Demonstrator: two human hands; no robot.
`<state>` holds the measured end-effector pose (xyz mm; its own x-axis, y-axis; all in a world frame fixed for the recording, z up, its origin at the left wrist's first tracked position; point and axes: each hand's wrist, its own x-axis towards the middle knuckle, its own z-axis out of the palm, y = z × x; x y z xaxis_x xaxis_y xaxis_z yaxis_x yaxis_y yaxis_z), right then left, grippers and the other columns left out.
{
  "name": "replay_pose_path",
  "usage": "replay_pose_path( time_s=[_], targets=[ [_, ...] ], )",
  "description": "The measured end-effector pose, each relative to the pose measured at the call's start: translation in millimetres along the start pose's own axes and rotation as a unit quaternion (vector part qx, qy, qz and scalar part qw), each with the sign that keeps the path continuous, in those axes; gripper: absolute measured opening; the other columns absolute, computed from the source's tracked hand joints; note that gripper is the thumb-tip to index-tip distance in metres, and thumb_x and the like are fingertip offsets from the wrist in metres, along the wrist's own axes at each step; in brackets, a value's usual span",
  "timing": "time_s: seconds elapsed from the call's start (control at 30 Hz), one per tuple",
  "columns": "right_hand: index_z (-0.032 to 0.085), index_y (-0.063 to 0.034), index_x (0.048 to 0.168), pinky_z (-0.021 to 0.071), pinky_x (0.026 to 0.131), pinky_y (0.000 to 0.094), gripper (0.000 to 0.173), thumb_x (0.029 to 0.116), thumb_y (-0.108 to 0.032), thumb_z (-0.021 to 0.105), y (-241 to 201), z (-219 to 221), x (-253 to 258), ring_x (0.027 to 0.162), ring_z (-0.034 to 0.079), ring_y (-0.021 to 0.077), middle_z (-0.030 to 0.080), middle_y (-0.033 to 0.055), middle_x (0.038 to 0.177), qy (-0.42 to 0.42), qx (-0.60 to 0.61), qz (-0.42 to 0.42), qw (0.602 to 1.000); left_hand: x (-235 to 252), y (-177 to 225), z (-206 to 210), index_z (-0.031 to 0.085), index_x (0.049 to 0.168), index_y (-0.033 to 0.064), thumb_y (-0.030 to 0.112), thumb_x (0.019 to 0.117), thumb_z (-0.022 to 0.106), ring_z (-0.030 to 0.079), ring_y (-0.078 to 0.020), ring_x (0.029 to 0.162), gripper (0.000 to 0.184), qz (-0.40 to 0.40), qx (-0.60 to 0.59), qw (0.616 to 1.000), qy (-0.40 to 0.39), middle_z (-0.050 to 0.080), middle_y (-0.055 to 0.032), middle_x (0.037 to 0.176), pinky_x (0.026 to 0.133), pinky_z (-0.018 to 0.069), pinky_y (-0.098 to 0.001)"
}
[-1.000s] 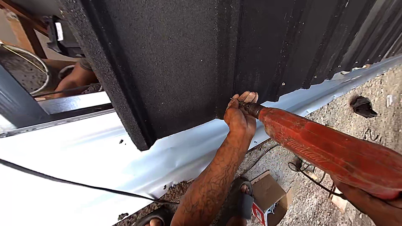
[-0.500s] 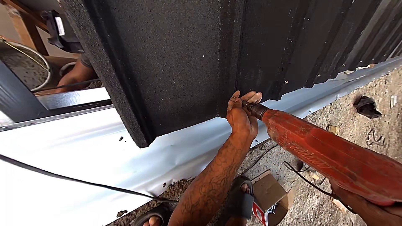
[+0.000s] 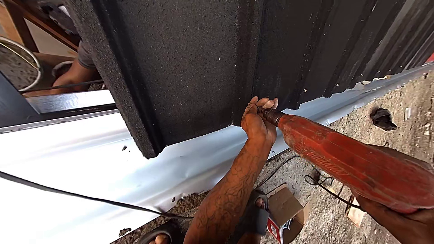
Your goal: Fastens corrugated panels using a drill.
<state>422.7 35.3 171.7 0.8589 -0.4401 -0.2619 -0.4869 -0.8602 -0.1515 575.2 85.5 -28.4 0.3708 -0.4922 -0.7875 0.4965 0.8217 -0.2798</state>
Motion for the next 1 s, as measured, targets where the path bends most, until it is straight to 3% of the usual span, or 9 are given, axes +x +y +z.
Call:
replay_pose_path(
  time_s=[0.2,0.5,0.87,1.0],
  targets=[
    [0.052,0.0144,0.135,0.0476,0.102,0.0199,0.065,0.0864,-0.021,0.077,-14,8,-2,0.111,0.066,0.0076,0.068,0.0266,0.119,0.019,-0.008,-0.025,0.999,0,3,2,0.058,0.105,0.0090,0.018,0.1111,0.030,0.061,-0.0110,0.059,0.029,-0.007,0.001,1.000,0.017,0.056,0.0009,0.070,0.067,0.0585,-0.0262],
    [0.052,0.0120,0.136,0.0467,0.102,0.0172,0.065,0.0857,-0.021,0.076,-17,12,-3,0.111,0.065,0.0046,0.069,0.0236,0.120,0.029,-0.014,-0.033,0.999,-2,2,0,0.056,0.104,0.0114,0.019,0.1111,0.031,0.060,-0.0107,0.061,0.027,-0.004,0.007,1.000,0.013,0.055,0.0019,0.071,0.070,0.0582,-0.0262],
    [0.054,0.0104,0.135,0.0512,0.097,0.0233,0.066,0.0827,-0.022,0.077,-15,12,-4,0.106,0.068,0.0098,0.070,0.0231,0.116,0.028,-0.030,-0.001,0.999,2,0,3,0.056,0.105,0.0092,0.018,0.1108,0.032,0.060,-0.0116,0.059,0.027,-0.001,-0.016,0.999,0.028,0.055,0.0009,0.070,0.067,0.0584,-0.0265],
    [0.054,0.0099,0.135,0.0501,0.096,0.0207,0.065,0.0828,-0.022,0.076,-18,13,-5,0.106,0.067,0.0076,0.070,0.0225,0.117,0.030,-0.033,0.001,0.999,2,0,3,0.057,0.105,0.0092,0.018,0.1111,0.032,0.061,-0.0117,0.059,0.027,0.001,-0.008,1.000,0.028,0.056,0.0010,0.070,0.069,0.0588,-0.0272]
  ],
)
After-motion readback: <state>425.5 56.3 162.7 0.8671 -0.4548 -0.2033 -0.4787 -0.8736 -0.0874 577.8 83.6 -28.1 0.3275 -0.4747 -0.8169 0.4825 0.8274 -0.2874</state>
